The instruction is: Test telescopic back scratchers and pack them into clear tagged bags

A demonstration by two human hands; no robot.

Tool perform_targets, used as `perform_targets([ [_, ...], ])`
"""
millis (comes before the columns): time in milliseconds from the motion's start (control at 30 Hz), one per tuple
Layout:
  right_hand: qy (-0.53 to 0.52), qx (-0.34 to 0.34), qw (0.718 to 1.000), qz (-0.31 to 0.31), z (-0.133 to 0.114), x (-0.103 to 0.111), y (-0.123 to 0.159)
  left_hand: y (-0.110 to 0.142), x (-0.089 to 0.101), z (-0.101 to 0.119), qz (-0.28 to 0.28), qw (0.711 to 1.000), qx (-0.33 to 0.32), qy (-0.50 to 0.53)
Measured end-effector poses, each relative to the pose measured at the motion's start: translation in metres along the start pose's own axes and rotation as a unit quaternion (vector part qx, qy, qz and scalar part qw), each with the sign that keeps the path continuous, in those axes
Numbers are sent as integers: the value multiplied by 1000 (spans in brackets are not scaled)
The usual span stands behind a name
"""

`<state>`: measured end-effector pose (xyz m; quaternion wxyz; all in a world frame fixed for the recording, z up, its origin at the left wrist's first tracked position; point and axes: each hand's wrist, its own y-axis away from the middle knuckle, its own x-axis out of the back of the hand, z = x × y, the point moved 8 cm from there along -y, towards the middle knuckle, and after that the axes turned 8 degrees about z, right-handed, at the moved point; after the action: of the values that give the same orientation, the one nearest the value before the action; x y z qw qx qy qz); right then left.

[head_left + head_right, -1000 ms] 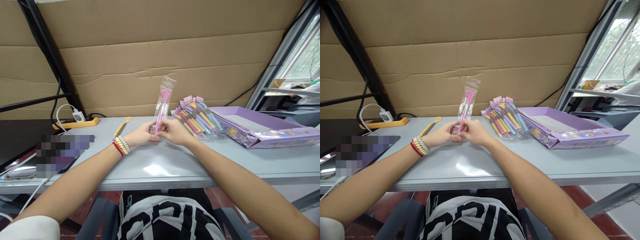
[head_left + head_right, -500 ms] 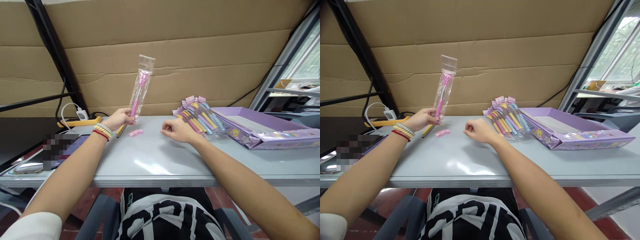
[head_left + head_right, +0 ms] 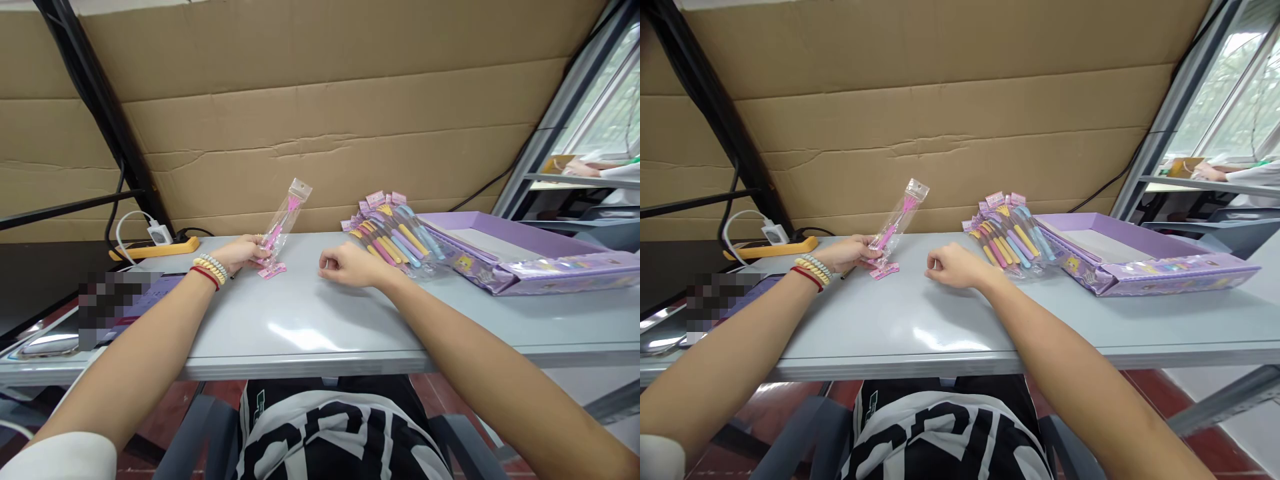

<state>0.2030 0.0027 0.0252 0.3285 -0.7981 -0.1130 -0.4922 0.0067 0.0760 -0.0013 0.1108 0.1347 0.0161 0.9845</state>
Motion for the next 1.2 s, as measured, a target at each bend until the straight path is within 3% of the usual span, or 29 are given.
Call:
perform_targets([
  [100,4,-1,1000,-7,2,-2,-1,4,-17,3,-16,1000,-17,6],
  [267,1,7,1000,-16,6,-7,-2,20,-62,13,-77,994,-20,72],
  [367,-12,23,999,-29,5,-12,-2,27,-80,24,-111,988,-60,94],
  [433,-16,35,999,-33,3,-16,-2,26,-77,32,-90,985,-104,104],
  [600,-1,12,997,-73,4,-32,-3,14,-43,33,18,984,-151,90],
  [700,11,0,995,-104,7,-39,-2,12,-28,32,83,977,-183,-68],
  [833,2,-15,994,-108,15,-37,-3,16,-26,40,150,887,-257,-353],
  [900,-5,-36,995,-95,20,-32,-3,18,-28,44,155,855,-285,-404],
  [1033,-4,-75,994,-78,28,-21,-3,18,-33,45,130,832,-303,-447],
  [1200,26,-34,999,0,28,4,-4,20,-40,42,63,811,-305,-496],
])
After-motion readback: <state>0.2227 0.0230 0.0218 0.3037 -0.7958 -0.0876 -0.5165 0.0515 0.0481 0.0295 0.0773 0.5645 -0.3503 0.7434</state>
